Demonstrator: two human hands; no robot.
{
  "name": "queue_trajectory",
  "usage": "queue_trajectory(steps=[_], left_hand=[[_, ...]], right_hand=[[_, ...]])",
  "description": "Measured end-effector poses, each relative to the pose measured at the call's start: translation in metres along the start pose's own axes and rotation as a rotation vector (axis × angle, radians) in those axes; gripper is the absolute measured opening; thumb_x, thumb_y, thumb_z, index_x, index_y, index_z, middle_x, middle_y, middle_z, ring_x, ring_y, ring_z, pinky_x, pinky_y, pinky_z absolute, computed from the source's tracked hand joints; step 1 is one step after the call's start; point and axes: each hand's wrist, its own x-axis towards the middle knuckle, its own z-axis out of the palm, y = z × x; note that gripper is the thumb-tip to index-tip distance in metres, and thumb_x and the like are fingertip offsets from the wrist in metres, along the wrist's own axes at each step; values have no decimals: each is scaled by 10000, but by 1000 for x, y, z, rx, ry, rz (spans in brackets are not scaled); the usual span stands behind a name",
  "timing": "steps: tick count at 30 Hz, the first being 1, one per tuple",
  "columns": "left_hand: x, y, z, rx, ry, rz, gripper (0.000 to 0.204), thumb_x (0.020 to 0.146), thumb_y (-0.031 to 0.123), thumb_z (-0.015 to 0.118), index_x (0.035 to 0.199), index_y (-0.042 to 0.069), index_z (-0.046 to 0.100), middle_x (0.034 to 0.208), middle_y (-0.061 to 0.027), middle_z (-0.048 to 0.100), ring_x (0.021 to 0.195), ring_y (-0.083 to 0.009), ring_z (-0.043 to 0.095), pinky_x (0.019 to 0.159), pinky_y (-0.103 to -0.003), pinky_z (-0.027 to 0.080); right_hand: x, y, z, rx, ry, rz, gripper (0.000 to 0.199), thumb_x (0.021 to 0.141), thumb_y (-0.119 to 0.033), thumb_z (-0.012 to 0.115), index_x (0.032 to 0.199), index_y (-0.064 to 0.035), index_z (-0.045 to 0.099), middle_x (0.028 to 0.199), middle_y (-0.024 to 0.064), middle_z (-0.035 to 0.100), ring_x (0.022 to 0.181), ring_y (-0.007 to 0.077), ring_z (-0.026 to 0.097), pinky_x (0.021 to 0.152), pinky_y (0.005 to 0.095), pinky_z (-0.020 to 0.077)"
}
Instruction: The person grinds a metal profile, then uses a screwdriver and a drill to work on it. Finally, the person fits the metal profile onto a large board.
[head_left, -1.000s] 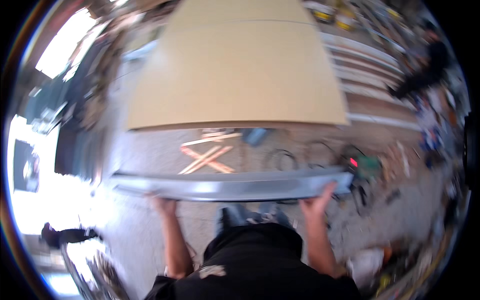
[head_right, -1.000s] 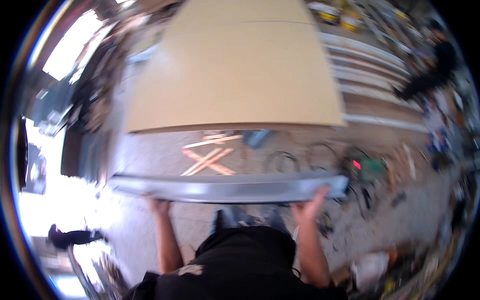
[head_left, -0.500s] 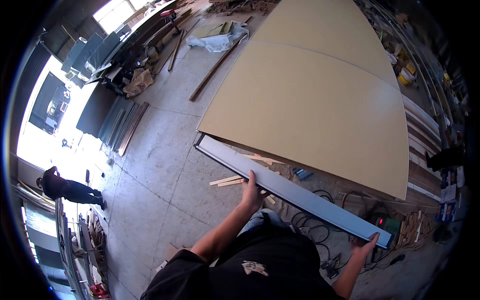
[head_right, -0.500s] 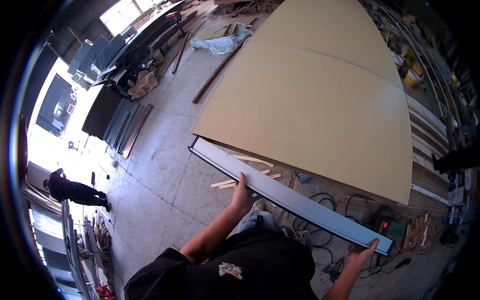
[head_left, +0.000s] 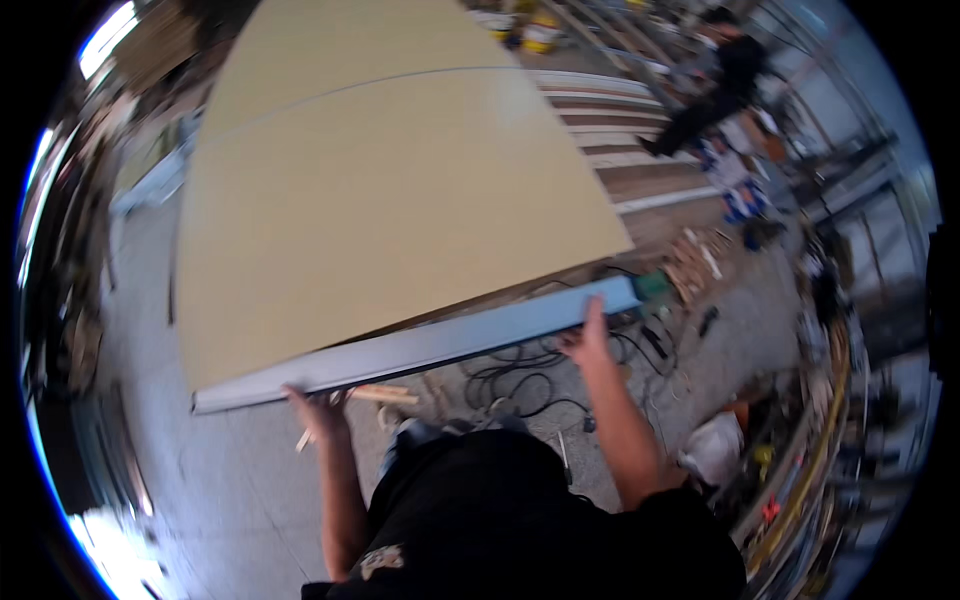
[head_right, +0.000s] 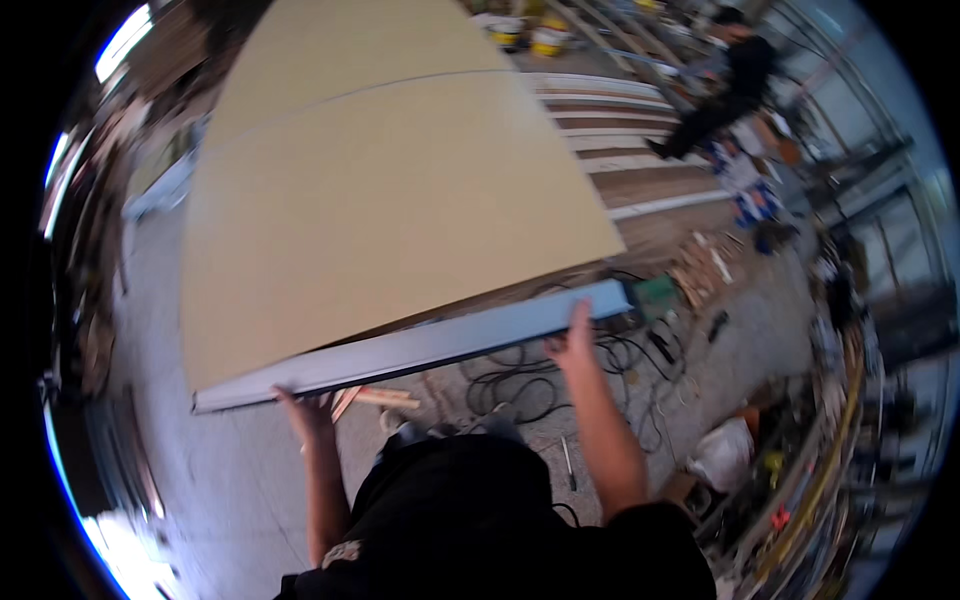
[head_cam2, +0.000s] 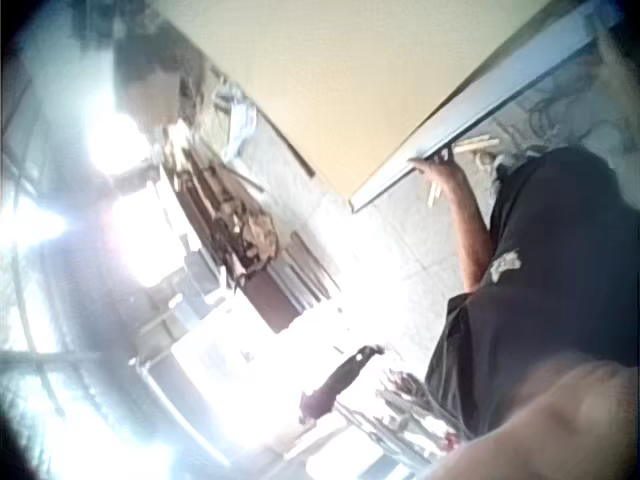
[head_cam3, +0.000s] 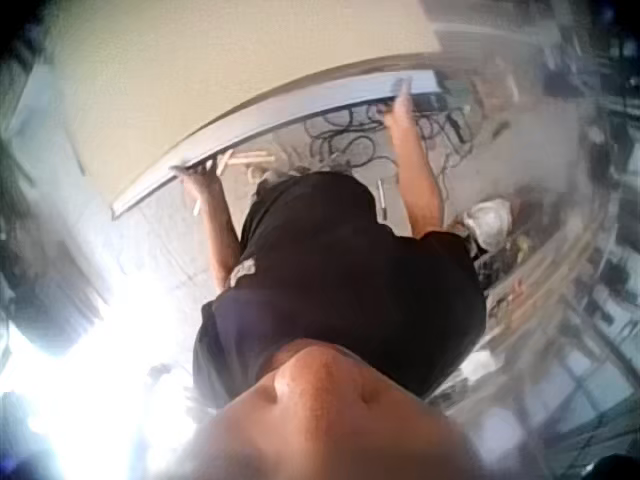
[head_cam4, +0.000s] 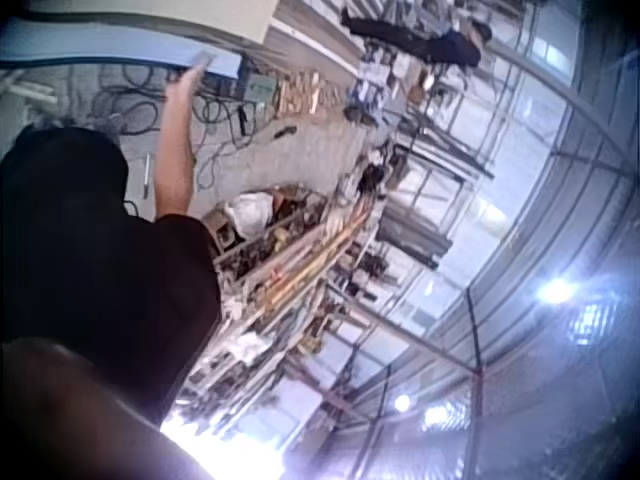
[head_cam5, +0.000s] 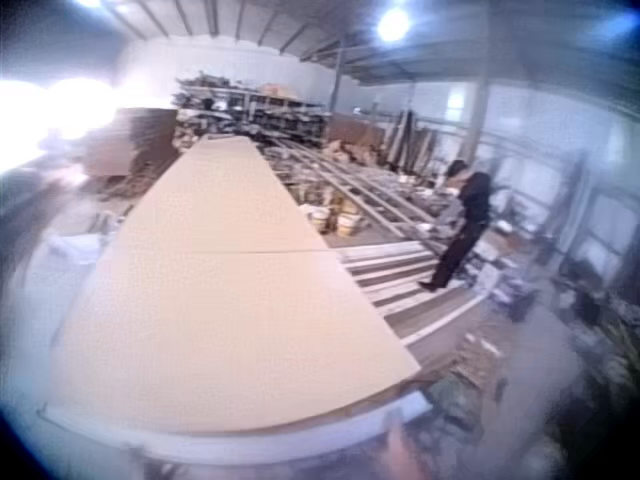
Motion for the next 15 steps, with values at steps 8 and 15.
queue_trajectory(steps=[8,15], left_hand=[[12,9,28,-5,55,67,972,1007,821,454,1687,147,287,1711,-172,343,1535,-409,395,1180,-623,433],[14,17,43,49,161,29,925,1024,819,396,1671,160,340,1680,-139,418,1500,-424,442,1159,-658,440]], right_hand=[[15,-4,46,94,-39,6,906,873,-911,588,1370,-153,559,1193,39,617,1014,213,559,856,513,461],[35,7,45,52,92,14,869,896,-941,495,1211,-141,626,968,9,628,839,186,544,718,421,442]])
